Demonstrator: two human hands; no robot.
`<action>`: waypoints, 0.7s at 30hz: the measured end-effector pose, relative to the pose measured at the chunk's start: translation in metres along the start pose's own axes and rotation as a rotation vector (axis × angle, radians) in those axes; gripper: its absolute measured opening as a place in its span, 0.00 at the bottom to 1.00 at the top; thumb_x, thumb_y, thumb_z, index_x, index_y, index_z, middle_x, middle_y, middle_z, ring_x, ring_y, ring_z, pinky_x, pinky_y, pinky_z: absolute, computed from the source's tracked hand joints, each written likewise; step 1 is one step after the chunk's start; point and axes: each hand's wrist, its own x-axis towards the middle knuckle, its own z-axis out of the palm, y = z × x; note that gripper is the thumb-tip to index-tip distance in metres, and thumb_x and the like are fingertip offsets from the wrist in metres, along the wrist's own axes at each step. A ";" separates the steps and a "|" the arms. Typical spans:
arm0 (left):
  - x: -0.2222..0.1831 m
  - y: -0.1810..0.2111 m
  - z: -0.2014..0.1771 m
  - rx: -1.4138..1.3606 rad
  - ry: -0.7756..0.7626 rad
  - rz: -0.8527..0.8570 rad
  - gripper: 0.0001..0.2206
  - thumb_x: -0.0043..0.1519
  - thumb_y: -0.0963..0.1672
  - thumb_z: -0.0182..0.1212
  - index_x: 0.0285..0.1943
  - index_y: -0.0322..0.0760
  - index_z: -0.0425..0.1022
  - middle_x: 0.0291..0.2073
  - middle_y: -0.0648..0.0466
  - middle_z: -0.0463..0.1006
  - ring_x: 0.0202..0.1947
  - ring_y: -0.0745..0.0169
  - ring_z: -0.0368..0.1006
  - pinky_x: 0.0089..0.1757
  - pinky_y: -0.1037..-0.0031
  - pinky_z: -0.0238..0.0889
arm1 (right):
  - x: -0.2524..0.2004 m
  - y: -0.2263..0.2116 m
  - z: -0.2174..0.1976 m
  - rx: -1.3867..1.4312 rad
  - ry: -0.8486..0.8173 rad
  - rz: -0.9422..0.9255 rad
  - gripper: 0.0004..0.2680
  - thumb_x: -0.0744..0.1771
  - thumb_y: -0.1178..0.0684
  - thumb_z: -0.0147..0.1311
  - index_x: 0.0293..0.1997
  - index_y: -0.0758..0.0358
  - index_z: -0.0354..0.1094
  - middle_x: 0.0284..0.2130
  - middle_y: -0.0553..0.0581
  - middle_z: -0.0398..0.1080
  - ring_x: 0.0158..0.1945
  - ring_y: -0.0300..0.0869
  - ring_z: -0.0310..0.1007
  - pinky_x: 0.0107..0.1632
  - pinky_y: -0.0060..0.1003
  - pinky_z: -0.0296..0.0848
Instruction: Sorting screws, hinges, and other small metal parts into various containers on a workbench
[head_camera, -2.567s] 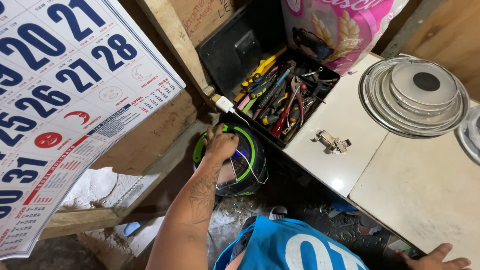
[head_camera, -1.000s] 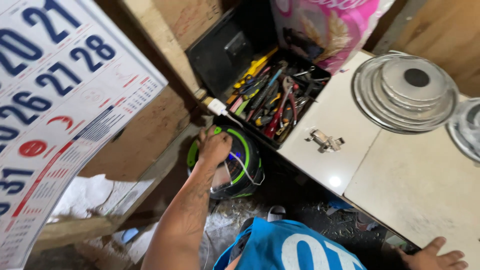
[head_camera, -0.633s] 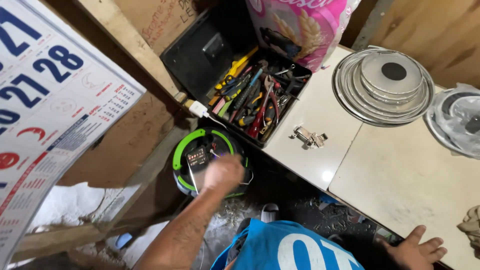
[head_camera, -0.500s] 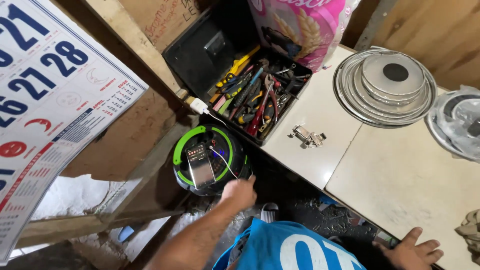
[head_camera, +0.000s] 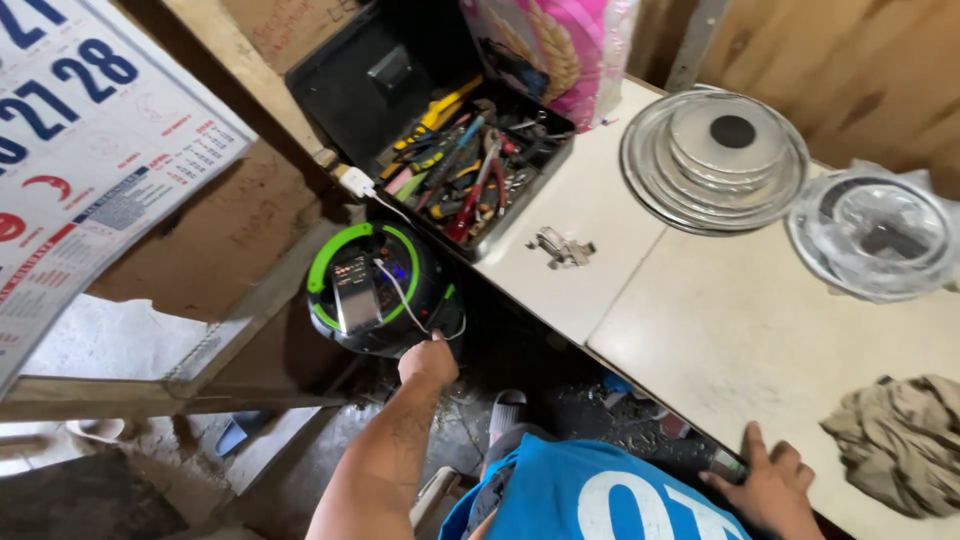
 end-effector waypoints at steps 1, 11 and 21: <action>-0.004 0.001 0.009 0.002 0.001 0.007 0.27 0.61 0.44 0.51 0.73 0.37 0.58 0.56 0.44 0.79 0.58 0.42 0.76 0.52 0.54 0.72 | 0.013 0.011 0.011 0.003 0.002 0.006 0.46 0.56 0.19 0.59 0.79 0.36 0.34 0.67 0.67 0.50 0.67 0.67 0.52 0.69 0.55 0.58; -0.020 0.048 0.133 0.019 -0.259 0.197 0.21 0.57 0.53 0.59 0.54 0.42 0.79 0.52 0.43 0.80 0.53 0.45 0.78 0.48 0.61 0.73 | 0.008 0.070 -0.111 0.360 0.388 -0.110 0.26 0.65 0.37 0.54 0.68 0.59 0.64 0.64 0.61 0.67 0.69 0.55 0.64 0.72 0.46 0.59; -0.024 0.018 0.161 0.062 -0.226 0.217 0.22 0.55 0.51 0.54 0.56 0.43 0.76 0.56 0.42 0.77 0.59 0.43 0.74 0.56 0.61 0.68 | 0.116 0.167 0.014 0.043 0.509 0.041 0.23 0.60 0.43 0.52 0.63 0.41 0.70 0.69 0.62 0.61 0.60 0.66 0.66 0.68 0.50 0.64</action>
